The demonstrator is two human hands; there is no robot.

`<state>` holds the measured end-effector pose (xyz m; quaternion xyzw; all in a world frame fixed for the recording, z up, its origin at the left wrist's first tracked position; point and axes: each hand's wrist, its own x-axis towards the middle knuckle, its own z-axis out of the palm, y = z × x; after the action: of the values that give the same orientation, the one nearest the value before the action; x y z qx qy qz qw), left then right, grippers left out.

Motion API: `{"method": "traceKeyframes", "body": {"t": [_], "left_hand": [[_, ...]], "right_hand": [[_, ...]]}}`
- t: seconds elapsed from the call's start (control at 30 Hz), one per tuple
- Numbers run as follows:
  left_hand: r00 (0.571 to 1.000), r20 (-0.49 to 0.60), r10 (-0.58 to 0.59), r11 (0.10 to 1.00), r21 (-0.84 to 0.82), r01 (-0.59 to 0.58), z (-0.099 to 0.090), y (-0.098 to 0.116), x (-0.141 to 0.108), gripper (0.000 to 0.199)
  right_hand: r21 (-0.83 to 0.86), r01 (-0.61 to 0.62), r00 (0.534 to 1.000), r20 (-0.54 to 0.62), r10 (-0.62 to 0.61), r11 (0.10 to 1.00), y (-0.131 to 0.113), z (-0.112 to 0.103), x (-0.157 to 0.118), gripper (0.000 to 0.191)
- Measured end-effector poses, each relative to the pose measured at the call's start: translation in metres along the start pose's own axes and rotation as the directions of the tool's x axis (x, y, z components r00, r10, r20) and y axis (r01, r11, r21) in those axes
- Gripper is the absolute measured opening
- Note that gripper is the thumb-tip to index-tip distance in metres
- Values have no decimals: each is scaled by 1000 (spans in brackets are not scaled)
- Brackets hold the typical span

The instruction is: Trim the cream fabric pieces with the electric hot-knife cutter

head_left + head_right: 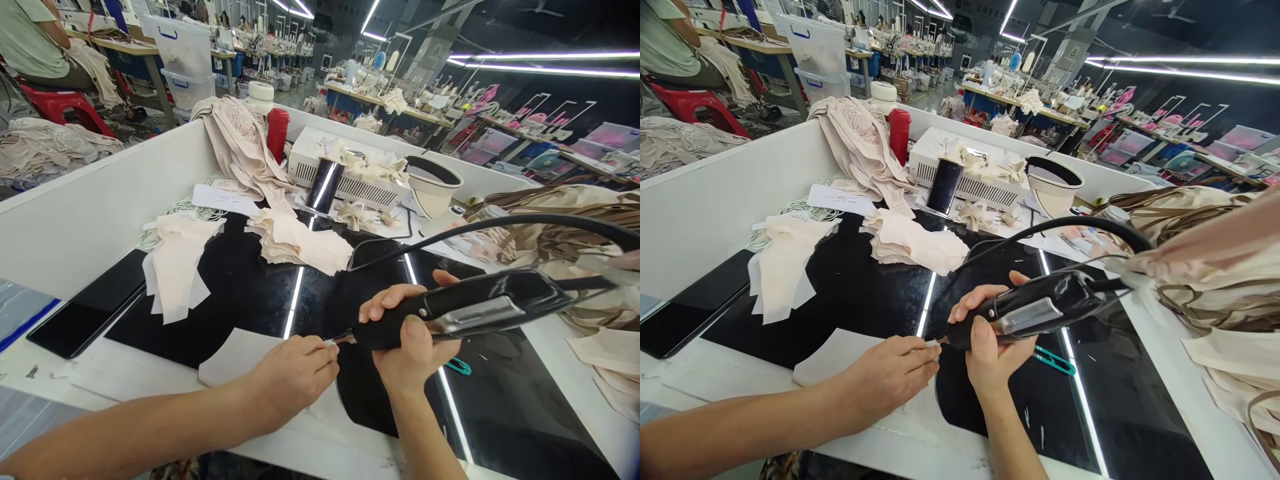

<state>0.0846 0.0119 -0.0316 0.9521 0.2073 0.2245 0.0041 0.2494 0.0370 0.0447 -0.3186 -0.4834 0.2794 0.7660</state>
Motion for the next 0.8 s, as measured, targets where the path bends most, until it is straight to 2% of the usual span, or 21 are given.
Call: {"method": "traceKeyframes", "body": {"t": [0.17,0.33,0.5,0.67,0.8], "left_hand": [[1000,4,4,1000,24,-4,2,0,0,16],[999,-49,-7,1000,14,8,2,-2,0,16],[999,-18,27,999,34,-27,-2,-4,0,17],[996,-86,32,999,39,-29,-1,-3,1,19],[999,-35,-6,1000,1,6,-2,-6,0,17]], "right_hand": [[-1,-6,1000,-16,6,1000,-1,2,0,46],[55,-5,1000,1,5,998,1,5,-2,48],[48,-15,1000,20,14,999,6,6,-6,45],[33,-23,1000,17,23,999,7,5,-6,44],[21,-1,1000,5,0,1000,-1,4,-2,47]]}}
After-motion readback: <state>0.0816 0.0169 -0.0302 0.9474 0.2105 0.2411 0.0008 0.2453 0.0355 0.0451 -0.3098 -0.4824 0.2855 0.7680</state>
